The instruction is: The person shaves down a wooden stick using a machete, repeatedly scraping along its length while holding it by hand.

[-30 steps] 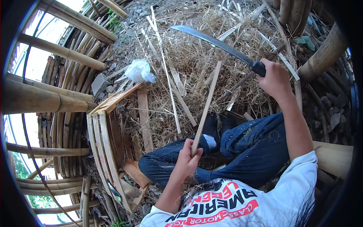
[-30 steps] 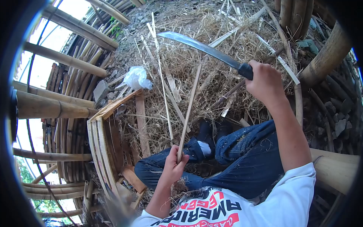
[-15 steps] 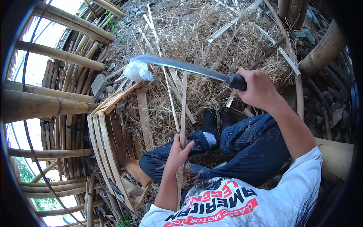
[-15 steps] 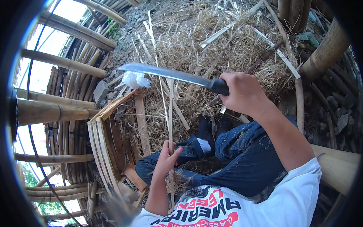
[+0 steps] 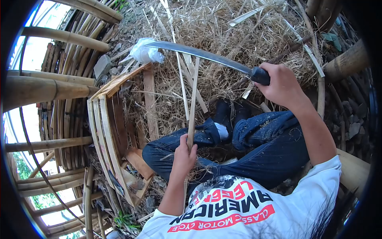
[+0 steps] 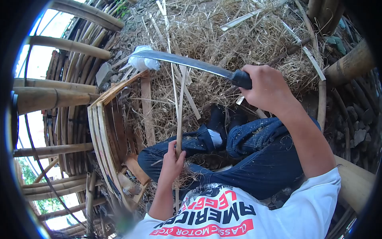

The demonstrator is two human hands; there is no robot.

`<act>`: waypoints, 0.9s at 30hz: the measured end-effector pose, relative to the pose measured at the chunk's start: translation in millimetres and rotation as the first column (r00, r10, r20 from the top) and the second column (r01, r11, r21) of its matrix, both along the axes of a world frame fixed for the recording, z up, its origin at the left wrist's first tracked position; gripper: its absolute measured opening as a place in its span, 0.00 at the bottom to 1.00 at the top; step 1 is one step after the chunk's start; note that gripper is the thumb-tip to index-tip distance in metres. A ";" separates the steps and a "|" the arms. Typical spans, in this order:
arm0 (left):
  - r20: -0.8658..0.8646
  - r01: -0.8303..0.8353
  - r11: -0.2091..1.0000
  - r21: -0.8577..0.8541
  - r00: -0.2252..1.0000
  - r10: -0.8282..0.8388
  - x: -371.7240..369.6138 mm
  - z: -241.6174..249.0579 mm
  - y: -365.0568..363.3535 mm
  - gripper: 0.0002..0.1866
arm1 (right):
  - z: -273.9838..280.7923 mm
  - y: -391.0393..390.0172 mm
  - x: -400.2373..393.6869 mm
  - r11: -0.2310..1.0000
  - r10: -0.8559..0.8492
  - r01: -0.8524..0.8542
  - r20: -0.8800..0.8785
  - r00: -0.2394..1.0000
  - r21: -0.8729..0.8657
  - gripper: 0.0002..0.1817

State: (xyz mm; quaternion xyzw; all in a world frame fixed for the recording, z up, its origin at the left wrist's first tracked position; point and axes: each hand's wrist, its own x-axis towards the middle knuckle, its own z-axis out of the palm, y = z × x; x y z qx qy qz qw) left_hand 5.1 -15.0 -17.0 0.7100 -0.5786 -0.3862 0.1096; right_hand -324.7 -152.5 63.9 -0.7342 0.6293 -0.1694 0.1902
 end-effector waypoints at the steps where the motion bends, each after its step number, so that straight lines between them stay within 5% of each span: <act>1: -0.001 -0.013 1.000 0.005 1.000 0.013 0.3 -1.9 -0.1 0.22 | -0.9 -0.6 0.8 1.000 0.002 -0.002 0.011 1.000 0.002 0.11; 5: -0.314 -0.156 0.980 0.122 0.931 0.187 6.3 -16.0 0.7 0.19 | -7.3 1.8 8.1 0.999 0.041 -0.040 -0.014 0.999 0.025 0.12; 8: -0.558 -0.061 0.973 0.222 0.811 0.178 7.6 -12.2 -2.2 0.16 | -14.7 7.5 17.2 0.984 0.172 -0.172 0.012 0.985 -0.038 0.12; 15: -0.698 0.042 0.883 0.467 0.630 0.339 -10.9 9.8 -13.7 0.12 | -25.7 23.3 43.4 0.882 0.462 -0.466 -0.065 0.884 -0.063 0.15; 19: -0.659 -0.022 0.894 0.448 0.668 0.346 -33.9 20.1 -24.0 0.12 | -33.2 32.4 51.8 0.849 0.526 -0.528 -0.085 0.846 -0.011 0.16; 22: -0.560 0.040 0.987 0.158 0.826 0.056 -43.6 12.7 -28.6 0.13 | -35.7 35.2 54.7 0.840 0.540 -0.542 -0.098 0.836 0.000 0.16; 27: -0.399 0.088 0.993 0.084 0.916 -0.048 -65.9 28.5 -34.9 0.14 | -41.2 31.6 53.2 0.864 0.503 -0.497 -0.135 0.853 0.082 0.14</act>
